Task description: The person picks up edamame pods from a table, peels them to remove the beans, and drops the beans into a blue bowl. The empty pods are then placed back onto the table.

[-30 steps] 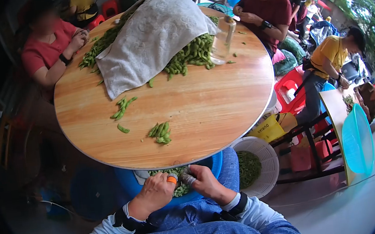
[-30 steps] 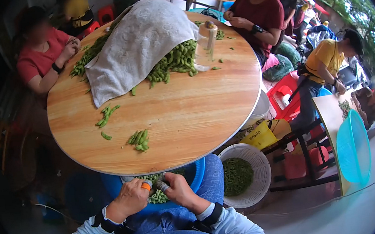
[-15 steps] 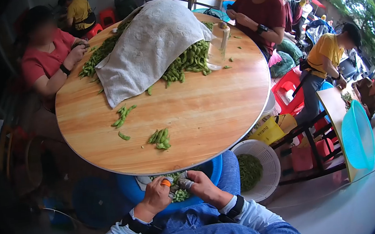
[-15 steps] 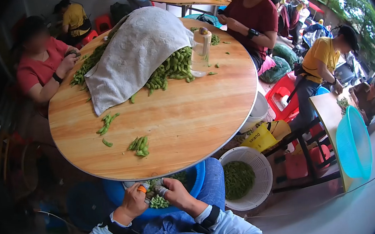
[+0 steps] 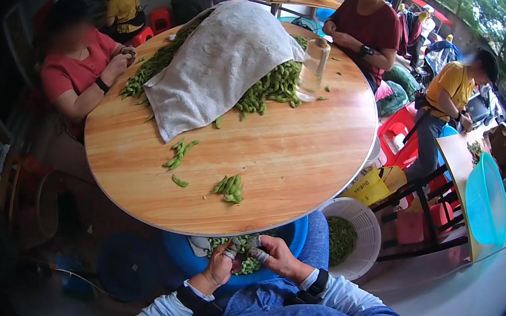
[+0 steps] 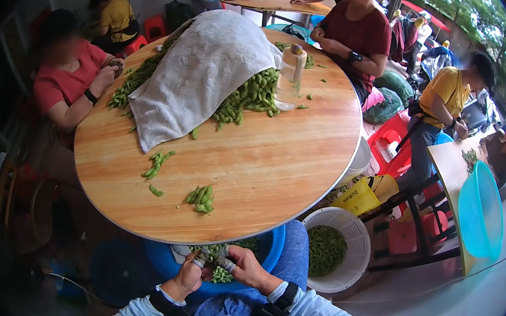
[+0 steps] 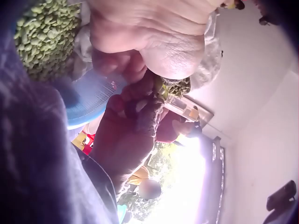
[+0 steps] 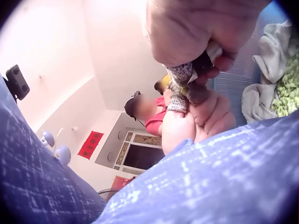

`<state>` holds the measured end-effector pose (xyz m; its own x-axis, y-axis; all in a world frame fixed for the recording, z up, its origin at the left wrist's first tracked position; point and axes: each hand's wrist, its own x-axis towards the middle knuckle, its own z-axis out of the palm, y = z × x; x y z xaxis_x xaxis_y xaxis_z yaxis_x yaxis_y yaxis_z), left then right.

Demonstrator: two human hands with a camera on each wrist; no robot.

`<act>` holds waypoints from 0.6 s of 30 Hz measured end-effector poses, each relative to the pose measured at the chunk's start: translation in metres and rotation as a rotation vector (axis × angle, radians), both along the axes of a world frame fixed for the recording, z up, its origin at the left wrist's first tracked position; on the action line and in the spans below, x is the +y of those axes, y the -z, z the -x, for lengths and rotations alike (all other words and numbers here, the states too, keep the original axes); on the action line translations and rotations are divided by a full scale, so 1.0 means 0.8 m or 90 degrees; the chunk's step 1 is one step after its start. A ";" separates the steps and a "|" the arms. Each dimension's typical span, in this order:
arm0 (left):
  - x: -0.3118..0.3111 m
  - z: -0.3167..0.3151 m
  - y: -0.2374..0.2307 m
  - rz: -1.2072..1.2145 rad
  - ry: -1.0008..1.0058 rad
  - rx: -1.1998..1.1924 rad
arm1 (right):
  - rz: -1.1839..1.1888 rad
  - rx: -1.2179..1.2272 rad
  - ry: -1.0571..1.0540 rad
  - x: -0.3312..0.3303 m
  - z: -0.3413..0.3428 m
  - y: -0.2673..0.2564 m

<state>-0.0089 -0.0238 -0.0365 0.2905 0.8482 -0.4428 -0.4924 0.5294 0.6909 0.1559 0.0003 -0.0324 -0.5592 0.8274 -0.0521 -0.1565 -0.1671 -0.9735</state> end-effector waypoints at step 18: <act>0.015 0.009 0.015 -0.100 0.202 0.333 | -0.059 -0.235 -0.049 0.016 -0.010 0.018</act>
